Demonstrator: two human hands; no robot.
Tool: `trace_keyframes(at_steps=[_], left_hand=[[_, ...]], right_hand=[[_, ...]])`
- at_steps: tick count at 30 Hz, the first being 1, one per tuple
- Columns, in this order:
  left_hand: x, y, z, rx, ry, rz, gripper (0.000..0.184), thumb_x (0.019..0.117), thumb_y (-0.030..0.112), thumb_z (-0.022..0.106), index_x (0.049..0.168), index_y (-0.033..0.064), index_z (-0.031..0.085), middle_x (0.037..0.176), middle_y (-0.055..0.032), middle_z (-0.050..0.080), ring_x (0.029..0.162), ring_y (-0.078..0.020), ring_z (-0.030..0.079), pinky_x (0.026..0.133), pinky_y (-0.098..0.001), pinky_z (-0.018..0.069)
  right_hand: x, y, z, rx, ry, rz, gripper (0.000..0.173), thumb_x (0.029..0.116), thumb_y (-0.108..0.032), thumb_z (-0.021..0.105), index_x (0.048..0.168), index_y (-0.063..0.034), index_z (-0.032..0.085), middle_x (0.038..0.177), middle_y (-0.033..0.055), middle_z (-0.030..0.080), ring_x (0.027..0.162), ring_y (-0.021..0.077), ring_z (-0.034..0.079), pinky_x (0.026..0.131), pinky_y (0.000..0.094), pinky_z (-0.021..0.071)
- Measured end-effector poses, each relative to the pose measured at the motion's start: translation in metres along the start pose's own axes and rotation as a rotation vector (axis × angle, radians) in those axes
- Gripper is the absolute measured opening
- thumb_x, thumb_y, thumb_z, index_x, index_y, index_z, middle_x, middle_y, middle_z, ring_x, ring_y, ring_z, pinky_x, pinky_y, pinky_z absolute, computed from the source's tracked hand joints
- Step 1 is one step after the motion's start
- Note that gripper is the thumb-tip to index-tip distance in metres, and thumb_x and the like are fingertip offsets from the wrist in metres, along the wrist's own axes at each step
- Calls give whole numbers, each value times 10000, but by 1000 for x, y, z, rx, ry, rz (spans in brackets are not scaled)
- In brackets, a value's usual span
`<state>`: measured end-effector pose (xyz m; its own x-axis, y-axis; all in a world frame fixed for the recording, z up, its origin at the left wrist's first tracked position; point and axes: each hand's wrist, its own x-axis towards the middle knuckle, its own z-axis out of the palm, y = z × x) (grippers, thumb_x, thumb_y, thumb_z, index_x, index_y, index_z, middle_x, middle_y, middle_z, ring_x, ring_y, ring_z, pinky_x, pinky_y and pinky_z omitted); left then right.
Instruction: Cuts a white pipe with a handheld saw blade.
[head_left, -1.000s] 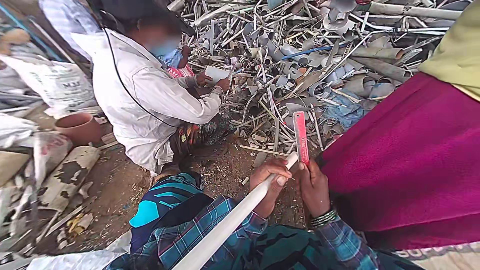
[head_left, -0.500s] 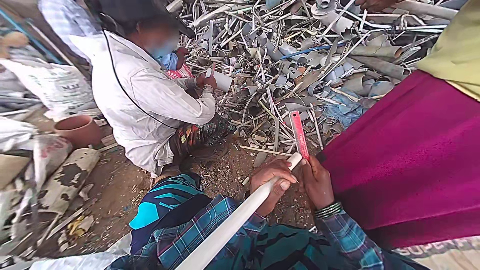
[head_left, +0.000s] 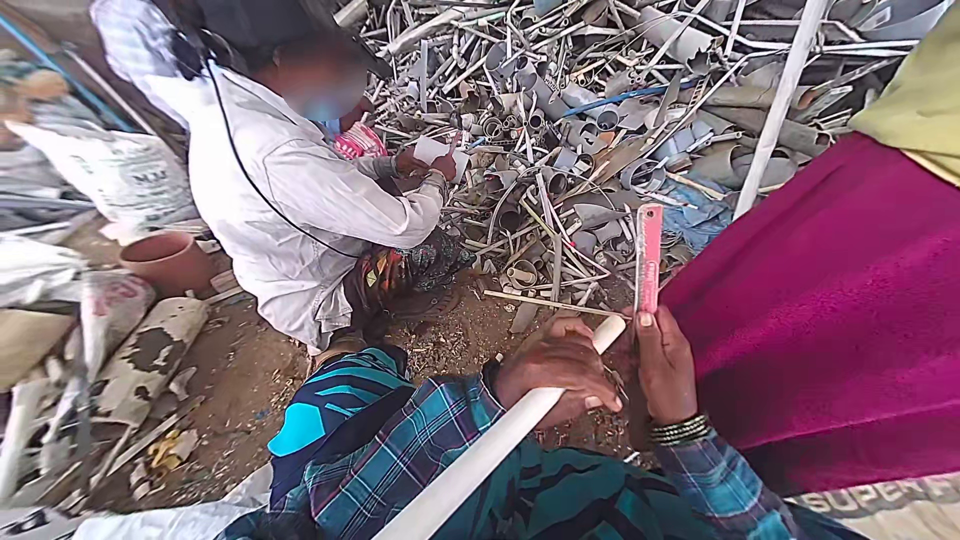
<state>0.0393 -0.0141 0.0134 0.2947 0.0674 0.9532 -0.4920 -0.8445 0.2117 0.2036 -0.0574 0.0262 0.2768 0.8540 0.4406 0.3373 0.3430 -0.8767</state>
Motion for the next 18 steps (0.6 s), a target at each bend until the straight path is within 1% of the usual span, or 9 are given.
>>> trace_keyframes(at_steps=[1, 3, 6, 10, 12, 14, 16, 17, 18], left_hand=[[1, 0, -5, 38, -15, -4, 313, 1076, 236, 511, 915, 25, 676, 791, -73, 642, 840, -123, 605, 1027, -301, 385], [2, -1, -13, 89, -45, -7, 283, 1070, 218, 524, 926, 28, 677, 816, -73, 650, 857, -122, 601, 1004, -282, 385], [4, -1, -19, 109, -82, -7, 248, 1050, 180, 554, 924, 24, 700, 822, -90, 664, 871, -145, 609, 1000, -291, 385], [3, -3, -26, 149, -161, 2, 219, 1038, 158, 572, 942, 35, 726, 822, -103, 671, 882, -170, 614, 1017, -313, 377], [2, -5, -26, 163, -181, 7, 212, 1035, 161, 582, 943, 42, 731, 824, -101, 676, 879, -174, 617, 1009, -317, 380], [1, -4, -22, 149, -183, 11, 211, 1034, 162, 586, 942, 41, 732, 821, -103, 674, 870, -179, 615, 997, -323, 387], [5, -2, -14, 126, -170, 26, 201, 1030, 159, 592, 939, 42, 727, 813, -98, 664, 866, -171, 612, 995, -318, 390], [8, 0, -11, 114, -165, 34, 192, 1025, 151, 600, 931, 38, 723, 808, -101, 660, 867, -173, 613, 1004, -319, 389], [11, 2, -9, 105, -165, 42, 182, 1018, 143, 610, 926, 33, 722, 809, -106, 663, 869, -177, 617, 1003, -322, 389]], right_hand=[[2, 0, -4, -85, -4, -39, 325, 1089, -193, 365, 1125, 69, 553, 626, -106, 489, 455, -62, 469, 430, 133, 436], [5, 2, -11, -234, -72, -121, 347, 1081, -232, 387, 1058, 68, 559, 605, -70, 485, 444, -29, 474, 433, 164, 449], [4, 10, -12, -437, -148, -235, 377, 1048, -261, 422, 979, 49, 626, 558, 14, 505, 431, 80, 508, 437, 266, 464], [-5, 5, -6, -618, -86, -387, 401, 1028, -300, 429, 888, 12, 638, 531, 51, 500, 422, 164, 505, 406, 331, 419], [0, 7, -9, -657, -71, -355, 397, 1028, -285, 434, 895, 24, 645, 530, 63, 510, 424, 197, 524, 408, 364, 428], [1, 8, -11, -684, -120, -267, 363, 1025, -244, 456, 941, 48, 654, 567, 115, 554, 472, 279, 578, 447, 449, 461], [-11, -2, -6, -709, -298, -135, 334, 1012, -203, 495, 995, 68, 689, 678, 208, 651, 628, 405, 681, 561, 567, 527], [-18, -14, 0, -738, -432, 0, 342, 1019, -211, 501, 1033, 65, 702, 804, 249, 698, 790, 442, 716, 692, 596, 545], [-18, -26, 5, -740, -576, 198, 369, 1068, -233, 470, 1138, 61, 681, 1004, 275, 707, 1007, 443, 689, 882, 594, 507]])
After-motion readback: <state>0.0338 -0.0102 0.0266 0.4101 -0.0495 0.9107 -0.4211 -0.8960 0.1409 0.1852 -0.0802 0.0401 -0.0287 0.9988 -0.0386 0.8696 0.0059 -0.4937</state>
